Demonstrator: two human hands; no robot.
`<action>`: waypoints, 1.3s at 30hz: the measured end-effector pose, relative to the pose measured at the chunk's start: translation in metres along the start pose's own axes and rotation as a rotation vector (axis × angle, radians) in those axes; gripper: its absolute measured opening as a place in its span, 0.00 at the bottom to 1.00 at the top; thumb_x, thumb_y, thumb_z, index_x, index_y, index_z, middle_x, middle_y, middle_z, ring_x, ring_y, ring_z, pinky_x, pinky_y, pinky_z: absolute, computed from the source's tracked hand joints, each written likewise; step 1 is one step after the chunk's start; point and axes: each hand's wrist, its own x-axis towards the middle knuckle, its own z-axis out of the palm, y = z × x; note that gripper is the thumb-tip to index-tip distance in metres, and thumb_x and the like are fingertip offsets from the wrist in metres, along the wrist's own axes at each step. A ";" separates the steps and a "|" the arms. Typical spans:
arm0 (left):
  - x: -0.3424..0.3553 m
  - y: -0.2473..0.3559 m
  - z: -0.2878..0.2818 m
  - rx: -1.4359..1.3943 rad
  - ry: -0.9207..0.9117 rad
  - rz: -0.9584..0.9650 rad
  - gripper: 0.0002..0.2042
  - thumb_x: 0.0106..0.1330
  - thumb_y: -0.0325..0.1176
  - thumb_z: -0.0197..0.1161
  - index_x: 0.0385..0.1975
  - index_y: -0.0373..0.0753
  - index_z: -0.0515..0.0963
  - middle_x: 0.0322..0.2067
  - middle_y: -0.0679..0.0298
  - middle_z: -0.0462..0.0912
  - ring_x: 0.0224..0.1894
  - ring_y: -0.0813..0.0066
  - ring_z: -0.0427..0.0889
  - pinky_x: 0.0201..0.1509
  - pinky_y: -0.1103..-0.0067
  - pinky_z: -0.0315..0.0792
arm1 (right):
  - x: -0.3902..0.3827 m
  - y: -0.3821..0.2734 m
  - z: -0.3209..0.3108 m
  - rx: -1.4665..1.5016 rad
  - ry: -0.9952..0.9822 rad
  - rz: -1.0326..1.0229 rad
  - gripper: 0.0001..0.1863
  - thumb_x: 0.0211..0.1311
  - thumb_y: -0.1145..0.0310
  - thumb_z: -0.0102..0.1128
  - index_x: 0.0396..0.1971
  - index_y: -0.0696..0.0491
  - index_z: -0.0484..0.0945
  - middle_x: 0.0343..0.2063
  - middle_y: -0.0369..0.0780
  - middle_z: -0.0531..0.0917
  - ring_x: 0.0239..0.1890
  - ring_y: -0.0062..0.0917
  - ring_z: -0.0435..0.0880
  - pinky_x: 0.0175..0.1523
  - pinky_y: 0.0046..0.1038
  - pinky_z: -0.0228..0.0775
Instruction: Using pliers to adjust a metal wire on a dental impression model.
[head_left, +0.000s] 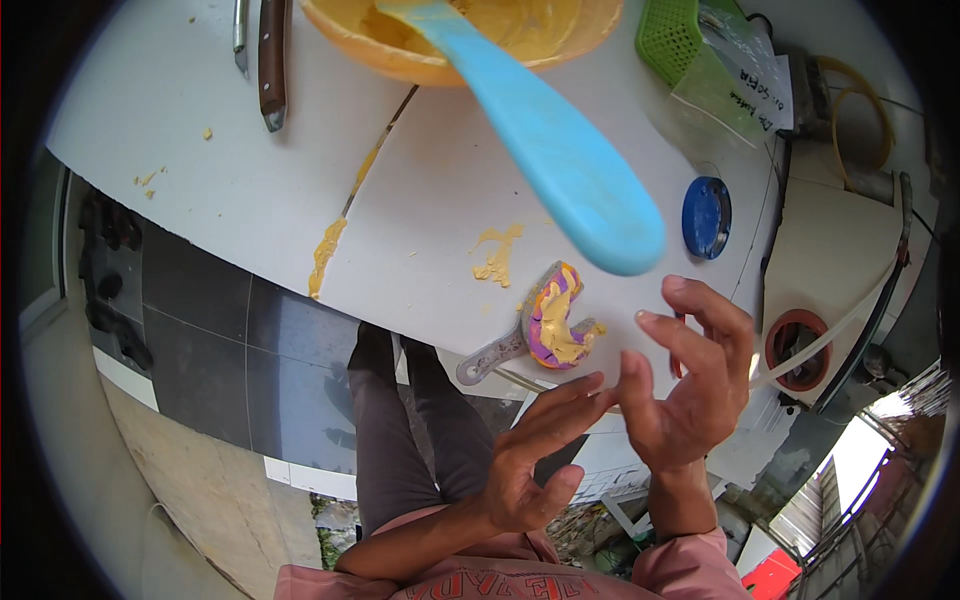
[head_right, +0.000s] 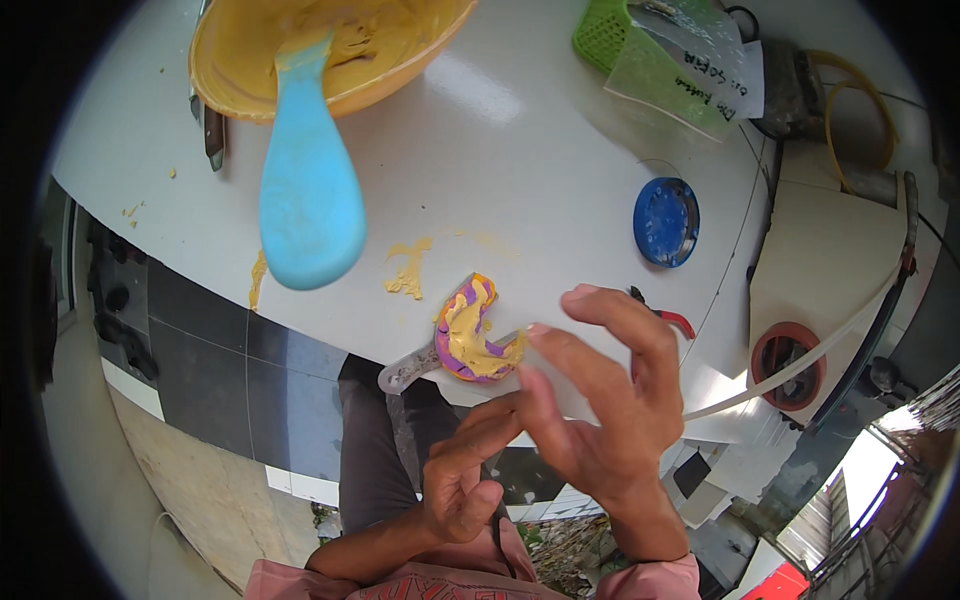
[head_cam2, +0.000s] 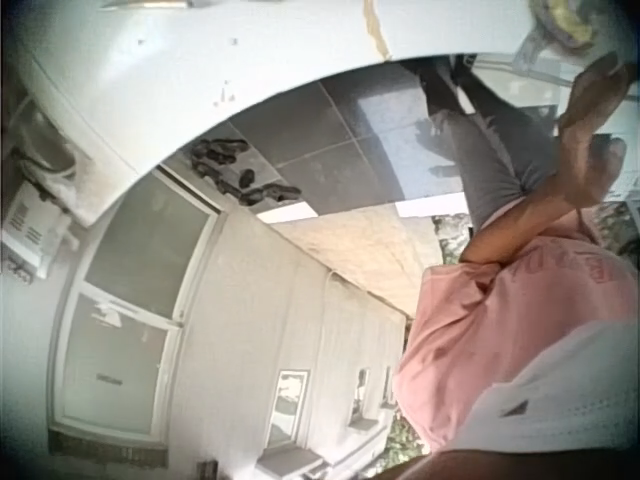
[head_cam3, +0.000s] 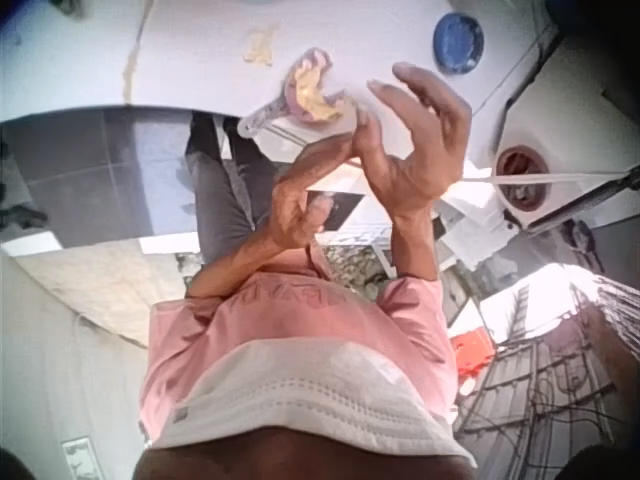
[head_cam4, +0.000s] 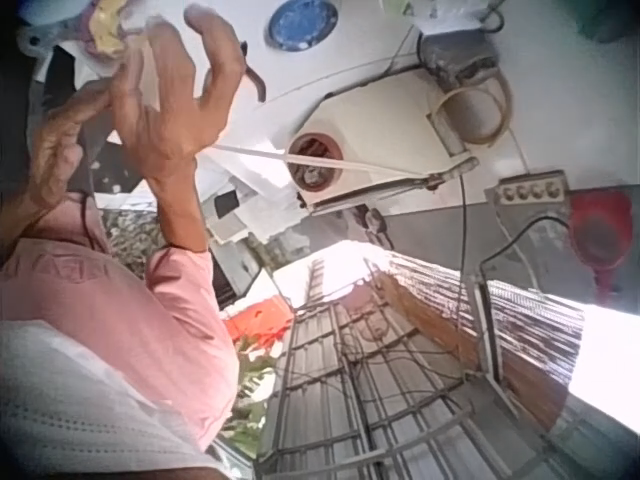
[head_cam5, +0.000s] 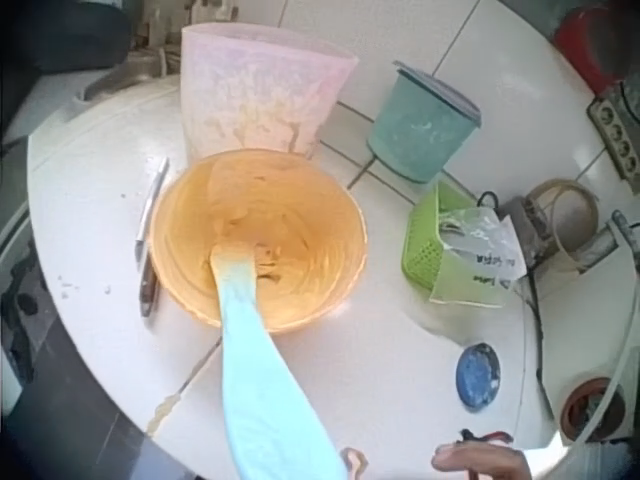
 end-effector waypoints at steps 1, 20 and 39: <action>-0.002 0.004 0.001 -0.027 0.058 -0.031 0.27 0.69 0.39 0.55 0.61 0.24 0.70 0.56 0.43 0.77 0.66 0.50 0.69 0.69 0.63 0.61 | -0.006 0.014 -0.007 -0.040 0.054 -0.031 0.18 0.44 0.78 0.70 0.40 0.56 0.83 0.45 0.48 0.80 0.45 0.37 0.82 0.47 0.35 0.77; 0.029 0.053 -0.059 0.602 0.398 -0.371 0.23 0.77 0.46 0.49 0.30 0.31 0.77 0.22 0.65 0.75 0.28 0.80 0.72 0.36 0.82 0.66 | -0.069 0.079 -0.051 -0.220 -0.225 0.500 0.43 0.44 0.63 0.78 0.64 0.52 0.70 0.62 0.47 0.69 0.63 0.42 0.68 0.65 0.42 0.66; 0.014 0.041 -0.049 0.406 0.540 -0.322 0.15 0.75 0.35 0.55 0.28 0.31 0.80 0.18 0.69 0.75 0.21 0.87 0.68 0.27 0.86 0.62 | -0.071 0.081 -0.046 -0.232 -0.174 0.468 0.44 0.42 0.64 0.79 0.64 0.52 0.71 0.59 0.46 0.72 0.61 0.42 0.71 0.63 0.43 0.68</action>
